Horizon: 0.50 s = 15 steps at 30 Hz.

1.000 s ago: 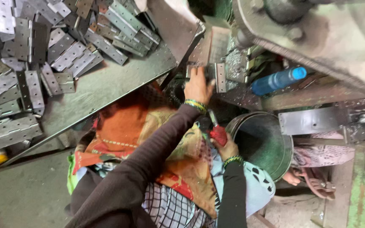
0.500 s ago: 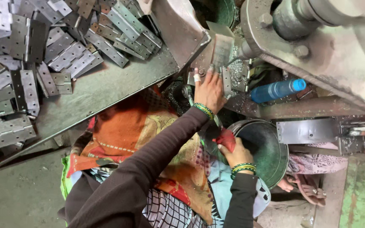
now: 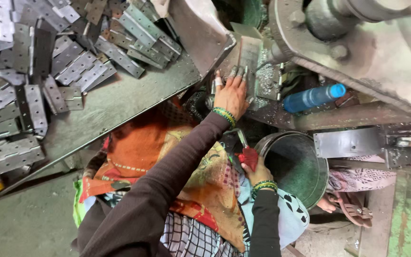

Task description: The person operates a drill press to drill holes into metal hinge plates. They pick up a hinge plate, place it under the drill, and pull a lever to activate the drill. After drilling, they remove the plate and place it on a pile of finished pieces. This process is repeated for multiple hinge plates.

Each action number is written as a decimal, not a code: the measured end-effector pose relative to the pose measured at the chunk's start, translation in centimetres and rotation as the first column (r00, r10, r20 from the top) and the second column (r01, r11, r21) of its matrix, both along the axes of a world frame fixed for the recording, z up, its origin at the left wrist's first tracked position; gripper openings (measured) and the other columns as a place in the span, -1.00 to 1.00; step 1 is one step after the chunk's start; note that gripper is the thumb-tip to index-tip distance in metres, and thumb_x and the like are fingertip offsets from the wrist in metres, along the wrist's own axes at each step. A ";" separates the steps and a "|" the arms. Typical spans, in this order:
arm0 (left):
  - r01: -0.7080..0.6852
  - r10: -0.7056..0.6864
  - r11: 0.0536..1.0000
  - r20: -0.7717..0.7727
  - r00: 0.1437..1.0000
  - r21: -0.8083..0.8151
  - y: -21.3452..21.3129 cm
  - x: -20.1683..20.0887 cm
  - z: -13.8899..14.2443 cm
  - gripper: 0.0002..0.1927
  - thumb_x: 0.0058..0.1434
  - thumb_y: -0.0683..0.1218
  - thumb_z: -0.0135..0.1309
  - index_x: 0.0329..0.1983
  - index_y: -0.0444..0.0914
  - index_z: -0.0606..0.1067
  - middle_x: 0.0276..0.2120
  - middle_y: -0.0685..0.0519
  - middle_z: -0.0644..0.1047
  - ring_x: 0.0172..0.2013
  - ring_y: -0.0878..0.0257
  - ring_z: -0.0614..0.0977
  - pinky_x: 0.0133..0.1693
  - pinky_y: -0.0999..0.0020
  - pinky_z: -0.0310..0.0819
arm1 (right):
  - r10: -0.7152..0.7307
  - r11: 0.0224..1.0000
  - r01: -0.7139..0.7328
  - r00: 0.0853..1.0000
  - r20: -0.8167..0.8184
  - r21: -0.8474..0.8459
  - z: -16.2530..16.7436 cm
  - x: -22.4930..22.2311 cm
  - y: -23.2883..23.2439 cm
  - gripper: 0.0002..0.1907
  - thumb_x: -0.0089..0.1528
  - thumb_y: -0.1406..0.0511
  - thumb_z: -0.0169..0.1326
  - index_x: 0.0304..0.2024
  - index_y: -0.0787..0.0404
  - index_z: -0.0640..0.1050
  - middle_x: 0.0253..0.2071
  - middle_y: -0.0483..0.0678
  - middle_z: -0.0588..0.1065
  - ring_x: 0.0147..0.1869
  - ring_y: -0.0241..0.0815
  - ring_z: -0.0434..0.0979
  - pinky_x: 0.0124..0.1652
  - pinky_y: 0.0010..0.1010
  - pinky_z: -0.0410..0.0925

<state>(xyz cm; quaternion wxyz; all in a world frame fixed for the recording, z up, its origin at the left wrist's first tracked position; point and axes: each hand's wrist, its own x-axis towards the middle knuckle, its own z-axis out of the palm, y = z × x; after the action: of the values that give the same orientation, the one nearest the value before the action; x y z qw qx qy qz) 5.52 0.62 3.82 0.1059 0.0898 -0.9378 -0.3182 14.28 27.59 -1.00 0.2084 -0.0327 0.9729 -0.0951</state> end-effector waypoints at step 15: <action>-0.130 0.089 0.984 -0.302 0.949 -0.120 1.0 1.4 -0.2 -0.31 0.07 0.01 0.19 0.27 -0.32 0.40 0.21 -0.05 0.42 0.27 -0.02 0.37 0.33 -0.43 -0.21 | -0.047 0.998 0.044 0.997 -0.063 -0.048 -1.6 1.2 -0.9 -0.28 0.18 -0.09 0.16 0.28 0.01 0.29 0.05 0.21 0.55 0.08 0.36 0.54 -0.02 0.10 0.39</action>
<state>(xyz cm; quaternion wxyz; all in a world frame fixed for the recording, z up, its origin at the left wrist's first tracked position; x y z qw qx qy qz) 6.96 1.63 3.67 0.2682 0.0858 -0.9248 -0.2558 15.49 26.70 -2.59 0.1742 -0.0184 0.9771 -0.1212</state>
